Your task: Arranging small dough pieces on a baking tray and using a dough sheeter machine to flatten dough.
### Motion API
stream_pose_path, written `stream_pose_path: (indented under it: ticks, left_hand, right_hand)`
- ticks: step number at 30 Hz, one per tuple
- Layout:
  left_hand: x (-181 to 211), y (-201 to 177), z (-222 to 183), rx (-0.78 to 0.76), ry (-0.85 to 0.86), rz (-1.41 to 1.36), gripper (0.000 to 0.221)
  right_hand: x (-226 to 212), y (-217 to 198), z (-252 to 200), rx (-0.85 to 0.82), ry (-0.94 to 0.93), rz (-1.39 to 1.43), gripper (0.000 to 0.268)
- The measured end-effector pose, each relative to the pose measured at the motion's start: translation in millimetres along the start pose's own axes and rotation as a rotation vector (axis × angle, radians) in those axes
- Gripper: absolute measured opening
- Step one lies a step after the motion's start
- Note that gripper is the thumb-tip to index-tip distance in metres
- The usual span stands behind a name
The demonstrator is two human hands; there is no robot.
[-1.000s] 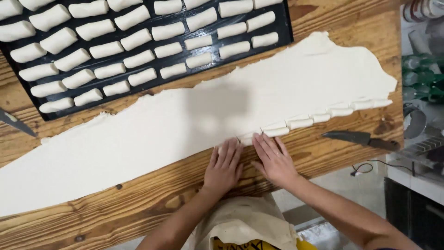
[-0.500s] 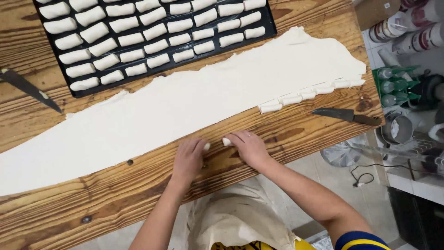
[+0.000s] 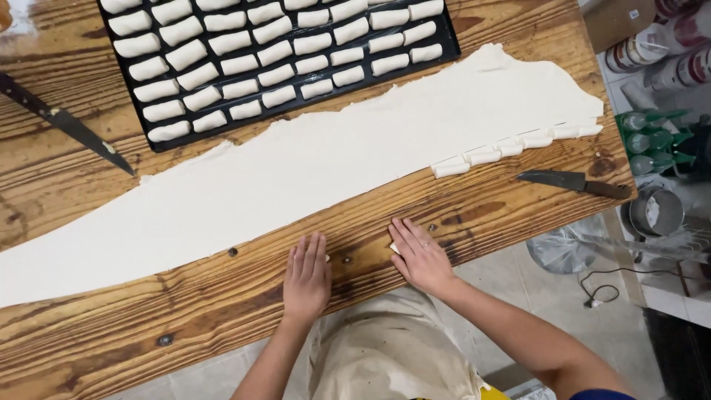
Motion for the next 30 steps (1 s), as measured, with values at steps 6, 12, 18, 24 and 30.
stream_pose_path:
  ticks: [6,12,18,24,30]
  left_hand:
    - [1.2,8.7,87.5,0.089,-0.057,0.05,0.061]
    - [-15.3,26.2,12.7,-0.199,-0.152,0.047,0.065]
    - [-42.4,10.0,-41.8,0.061,-0.031,-0.194,0.029]
    - [-142.0,5.6,65.6,-0.134,-0.902,-1.084,0.03]
    - [-210.7,-17.1,225.0,-0.19,-0.683,-1.07,0.041]
  right_hand:
    - [7.9,24.7,62.8,0.007,-0.03,-0.143,0.064]
    - [16.3,9.7,13.1,-0.131,-0.028,0.004,0.058]
    - [56.0,10.8,-12.3,-0.143,-0.127,0.358,0.026]
    - [105.4,13.3,135.7,-0.416,0.798,0.882,0.05]
    - [89.9,-9.3,338.2,-0.318,0.479,0.878,0.042]
Point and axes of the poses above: each hand's wrist, its own z-axis towards the middle knuckle, its own y-axis out of the palm, x = y × z, the point moved 9 cm from there along z, towards the middle knuckle, and after that the axes turned 5 degrees about z, right-handed, at the moved point
